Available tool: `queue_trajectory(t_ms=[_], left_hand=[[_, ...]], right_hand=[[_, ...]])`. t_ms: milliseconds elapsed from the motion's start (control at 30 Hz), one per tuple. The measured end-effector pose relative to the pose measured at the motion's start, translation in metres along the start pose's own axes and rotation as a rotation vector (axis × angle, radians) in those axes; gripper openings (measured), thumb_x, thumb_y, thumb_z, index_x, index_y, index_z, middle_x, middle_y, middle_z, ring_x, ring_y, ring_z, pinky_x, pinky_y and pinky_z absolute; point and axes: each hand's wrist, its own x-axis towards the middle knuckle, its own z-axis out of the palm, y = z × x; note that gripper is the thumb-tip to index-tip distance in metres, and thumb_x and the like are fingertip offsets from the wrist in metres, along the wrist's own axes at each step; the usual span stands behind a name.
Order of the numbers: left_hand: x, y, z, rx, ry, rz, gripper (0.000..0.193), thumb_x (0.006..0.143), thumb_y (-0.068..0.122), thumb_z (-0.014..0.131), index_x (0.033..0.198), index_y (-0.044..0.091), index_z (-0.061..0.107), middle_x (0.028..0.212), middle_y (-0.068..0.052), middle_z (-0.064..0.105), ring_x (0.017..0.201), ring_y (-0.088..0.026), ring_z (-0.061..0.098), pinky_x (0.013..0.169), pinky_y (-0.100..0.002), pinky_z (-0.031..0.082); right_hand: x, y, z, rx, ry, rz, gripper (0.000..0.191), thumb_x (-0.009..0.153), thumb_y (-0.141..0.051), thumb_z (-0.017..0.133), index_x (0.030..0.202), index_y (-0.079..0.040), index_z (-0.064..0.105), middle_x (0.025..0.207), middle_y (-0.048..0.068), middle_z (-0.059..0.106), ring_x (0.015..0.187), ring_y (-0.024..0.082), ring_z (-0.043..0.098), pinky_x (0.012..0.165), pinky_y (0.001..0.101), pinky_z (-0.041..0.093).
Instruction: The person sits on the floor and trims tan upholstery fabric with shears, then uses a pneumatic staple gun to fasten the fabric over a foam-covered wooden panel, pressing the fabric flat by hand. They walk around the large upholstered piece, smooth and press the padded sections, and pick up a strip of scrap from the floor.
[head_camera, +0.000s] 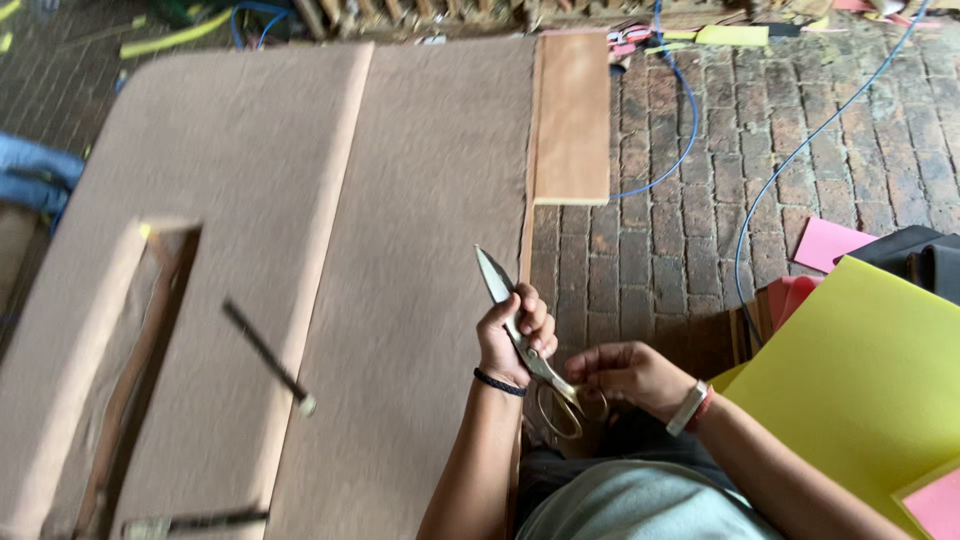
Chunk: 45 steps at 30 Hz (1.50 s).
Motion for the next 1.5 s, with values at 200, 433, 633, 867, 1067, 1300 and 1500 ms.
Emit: queue_trajectory(t_ms=[200, 433, 633, 867, 1067, 1300, 1500], left_hand=[[0.145, -0.024, 0.027, -0.045, -0.214, -0.161, 0.034, 0.097, 0.042, 0.069, 0.094, 0.011, 0.056, 0.065, 0.001, 0.040, 0.052, -0.015, 0.042, 0.046, -0.031, 0.038], [0.324, -0.053, 0.092, 0.072, -0.188, -0.106, 0.027, 0.102, 0.035, 0.068, 0.097, 0.011, 0.055, 0.069, 0.002, 0.044, 0.058, -0.015, 0.048, 0.054, -0.032, 0.043], [0.431, -0.064, 0.144, 0.156, 0.244, -0.043, 0.020, 0.090, 0.033, 0.064, 0.095, 0.014, 0.059, 0.071, 0.000, 0.054, 0.063, -0.017, 0.056, 0.061, -0.035, 0.048], [0.555, -0.085, 0.132, 0.171, 0.295, -0.051, 0.041, 0.100, 0.044, 0.065, 0.074, 0.020, 0.044, 0.057, 0.006, 0.038, 0.046, -0.010, 0.038, 0.049, -0.028, 0.033], [0.700, -0.097, 0.117, 0.118, 0.289, -0.098, 0.041, 0.098, 0.040, 0.064, 0.070, 0.020, 0.041, 0.053, 0.005, 0.034, 0.043, -0.011, 0.033, 0.045, -0.030, 0.028], [0.880, -0.071, 0.132, 0.129, 0.115, -0.068, 0.038, 0.099, 0.037, 0.061, 0.071, 0.020, 0.042, 0.054, 0.005, 0.035, 0.045, -0.012, 0.034, 0.048, -0.032, 0.031], [0.981, -0.016, 0.142, 0.173, 0.221, -0.084, 0.031, 0.098, 0.038, 0.067, 0.081, 0.018, 0.050, 0.062, 0.004, 0.048, 0.056, -0.012, 0.048, 0.056, -0.031, 0.042]], right_hand=[[0.009, -0.060, -0.077, 0.558, -0.148, 0.110, 0.044, 0.085, -0.016, 0.068, 0.123, 0.007, 0.063, 0.104, 0.015, 0.074, 0.091, 0.024, 0.074, 0.087, 0.0383, 0.060], [0.050, -0.170, -0.231, 0.450, -0.518, -0.020, 0.048, 0.087, -0.030, 0.081, 0.121, 0.000, 0.065, 0.094, 0.003, 0.068, 0.080, 0.015, 0.067, 0.074, 0.0307, 0.055], [0.070, -0.264, -0.317, 0.055, -0.202, -0.073, 0.036, 0.093, -0.032, 0.080, 0.090, 0.001, 0.068, 0.065, 0.000, 0.060, 0.052, 0.009, 0.056, 0.046, 0.0248, 0.044], [0.101, -0.334, -0.383, -0.316, 0.080, -0.044, 0.033, 0.085, -0.032, 0.081, 0.086, -0.002, 0.069, 0.057, -0.002, 0.059, 0.044, 0.008, 0.055, 0.041, 0.0261, 0.043], [0.153, -0.401, -0.489, -0.413, 0.225, 0.050, 0.036, 0.087, -0.035, 0.082, 0.083, -0.003, 0.067, 0.055, -0.001, 0.056, 0.043, 0.009, 0.054, 0.041, 0.0264, 0.042], [0.214, -0.529, -0.589, -0.495, 0.329, -0.010, 0.038, 0.083, -0.037, 0.084, 0.080, -0.002, 0.068, 0.053, 0.000, 0.058, 0.041, 0.010, 0.055, 0.039, 0.0285, 0.043], [0.283, -0.612, -0.616, -0.301, 0.358, 0.054, 0.027, 0.081, -0.036, 0.080, 0.094, -0.013, 0.077, 0.054, -0.004, 0.056, 0.044, 0.008, 0.053, 0.043, 0.0247, 0.042]])
